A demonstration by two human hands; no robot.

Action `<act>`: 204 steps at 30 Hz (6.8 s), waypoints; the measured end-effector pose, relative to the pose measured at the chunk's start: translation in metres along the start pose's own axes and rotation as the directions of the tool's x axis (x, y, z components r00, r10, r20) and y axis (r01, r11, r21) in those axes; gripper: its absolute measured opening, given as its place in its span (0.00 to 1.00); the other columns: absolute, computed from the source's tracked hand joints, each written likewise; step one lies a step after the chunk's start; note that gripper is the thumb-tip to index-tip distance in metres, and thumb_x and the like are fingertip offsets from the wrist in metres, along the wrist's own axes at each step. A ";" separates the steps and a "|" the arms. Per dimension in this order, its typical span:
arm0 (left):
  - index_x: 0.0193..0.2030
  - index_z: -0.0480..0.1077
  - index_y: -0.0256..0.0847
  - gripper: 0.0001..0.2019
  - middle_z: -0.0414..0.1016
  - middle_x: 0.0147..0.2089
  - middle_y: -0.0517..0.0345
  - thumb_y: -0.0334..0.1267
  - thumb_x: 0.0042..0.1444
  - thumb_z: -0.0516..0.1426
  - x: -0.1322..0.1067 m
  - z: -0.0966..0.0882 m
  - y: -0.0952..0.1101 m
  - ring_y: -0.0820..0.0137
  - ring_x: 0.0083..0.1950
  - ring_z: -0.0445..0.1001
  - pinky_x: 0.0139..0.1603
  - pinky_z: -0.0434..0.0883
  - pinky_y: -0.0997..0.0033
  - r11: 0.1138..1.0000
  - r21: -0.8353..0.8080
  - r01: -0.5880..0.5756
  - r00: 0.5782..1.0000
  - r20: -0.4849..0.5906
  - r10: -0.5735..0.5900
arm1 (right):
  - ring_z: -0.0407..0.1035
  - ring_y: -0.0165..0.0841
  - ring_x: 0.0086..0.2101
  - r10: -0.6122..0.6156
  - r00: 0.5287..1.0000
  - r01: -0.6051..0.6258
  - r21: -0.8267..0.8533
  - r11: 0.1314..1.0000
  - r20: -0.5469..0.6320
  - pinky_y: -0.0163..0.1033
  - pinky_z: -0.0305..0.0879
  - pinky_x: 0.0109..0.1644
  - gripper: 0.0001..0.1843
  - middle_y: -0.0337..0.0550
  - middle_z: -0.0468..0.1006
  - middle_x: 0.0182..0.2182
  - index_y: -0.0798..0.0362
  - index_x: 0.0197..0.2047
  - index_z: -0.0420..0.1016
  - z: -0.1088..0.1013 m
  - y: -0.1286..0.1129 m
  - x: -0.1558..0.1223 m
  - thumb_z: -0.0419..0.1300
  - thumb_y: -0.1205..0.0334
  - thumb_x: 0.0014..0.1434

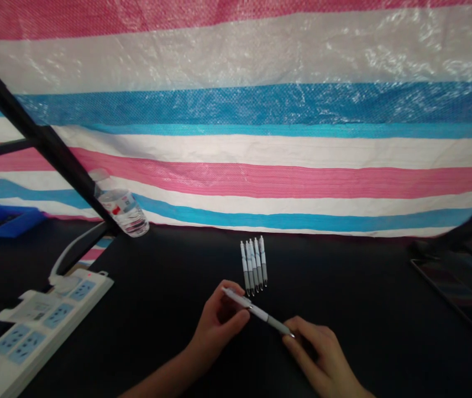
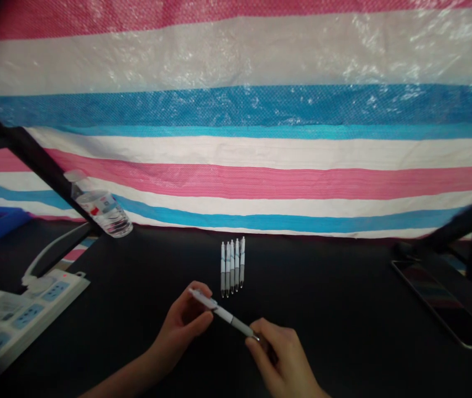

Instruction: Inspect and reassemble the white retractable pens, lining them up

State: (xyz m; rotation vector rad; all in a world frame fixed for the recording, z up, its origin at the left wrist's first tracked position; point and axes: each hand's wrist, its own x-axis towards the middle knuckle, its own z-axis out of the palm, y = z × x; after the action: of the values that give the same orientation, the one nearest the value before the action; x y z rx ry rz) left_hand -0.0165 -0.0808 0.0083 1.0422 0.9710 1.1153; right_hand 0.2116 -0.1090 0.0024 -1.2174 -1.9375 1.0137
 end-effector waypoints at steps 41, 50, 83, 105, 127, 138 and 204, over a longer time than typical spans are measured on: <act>0.58 0.59 0.46 0.29 0.75 0.34 0.62 0.37 0.52 0.66 0.015 0.001 0.008 0.67 0.32 0.78 0.33 0.77 0.65 0.995 -0.082 0.056 0.998 -0.013 -0.057 | 0.60 0.27 0.22 0.109 0.990 -0.111 0.019 0.994 0.090 0.33 0.53 0.28 0.16 0.32 0.63 0.21 0.53 0.47 0.71 0.006 -0.009 0.002 0.48 0.53 0.69; 0.58 0.59 0.46 0.29 0.75 0.34 0.62 0.37 0.53 0.66 0.014 0.003 0.007 0.68 0.31 0.78 0.33 0.77 0.67 0.993 -0.095 0.068 0.997 -0.025 -0.071 | 0.60 0.28 0.22 0.117 0.989 -0.121 0.040 0.992 0.086 0.34 0.53 0.28 0.18 0.32 0.63 0.21 0.53 0.48 0.71 0.006 -0.008 0.001 0.48 0.51 0.69; 0.63 0.64 0.39 0.29 0.65 0.62 0.42 0.31 0.51 0.59 0.091 -0.034 -0.003 0.69 0.41 0.79 0.45 0.79 0.61 0.847 0.490 -0.204 0.977 0.046 0.209 | 0.67 0.31 0.27 -0.002 0.973 -0.006 -0.035 0.999 -0.230 0.35 0.62 0.32 0.13 0.38 0.71 0.26 0.53 0.43 0.73 0.000 0.004 0.016 0.49 0.58 0.68; 0.55 0.70 0.45 0.24 0.70 0.49 0.54 0.27 0.51 0.57 0.078 -0.034 -0.012 0.63 0.51 0.73 0.48 0.80 0.56 0.693 0.617 -0.373 0.922 0.159 0.354 | 0.69 0.42 0.42 -0.142 0.888 0.044 -0.227 0.973 -0.437 0.49 0.68 0.47 0.11 0.49 0.76 0.37 0.52 0.44 0.73 0.001 0.028 0.062 0.51 0.66 0.63; 0.52 0.72 0.45 0.21 0.78 0.48 0.54 0.26 0.50 0.58 0.083 -0.007 -0.015 0.58 0.52 0.72 0.54 0.70 0.54 0.503 0.778 -0.375 0.906 0.193 0.377 | 0.51 0.46 0.66 -0.213 0.976 0.157 -0.517 0.841 -0.051 0.58 0.53 0.67 0.35 0.50 0.58 0.68 0.49 0.68 0.58 -0.019 0.030 0.055 0.54 0.71 0.57; 0.57 0.69 0.45 0.25 0.72 0.57 0.49 0.28 0.51 0.61 0.074 -0.009 -0.007 0.59 0.59 0.70 0.62 0.67 0.56 0.550 0.633 -0.545 0.836 0.462 0.296 | 0.57 0.44 0.62 -0.189 0.981 0.173 -0.566 0.806 0.031 0.55 0.55 0.66 0.31 0.50 0.64 0.65 0.49 0.68 0.59 -0.029 0.026 0.056 0.56 0.63 0.63; 0.39 0.69 0.43 0.10 0.74 0.51 0.52 0.23 0.55 0.57 0.076 -0.005 -0.014 0.60 0.55 0.69 0.57 0.69 0.54 0.414 0.735 -0.537 0.832 0.383 0.401 | 0.70 0.39 0.40 -0.089 0.967 0.015 -0.296 0.955 -0.237 0.45 0.68 0.46 0.10 0.47 0.74 0.40 0.51 0.48 0.72 -0.039 0.038 0.057 0.52 0.61 0.67</act>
State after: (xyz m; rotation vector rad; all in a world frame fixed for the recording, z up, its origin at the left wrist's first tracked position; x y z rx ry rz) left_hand -0.0050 -0.0072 -0.0128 2.2867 1.1320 0.9780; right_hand 0.2381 -0.0349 -0.0046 -1.3726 -1.9522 0.5276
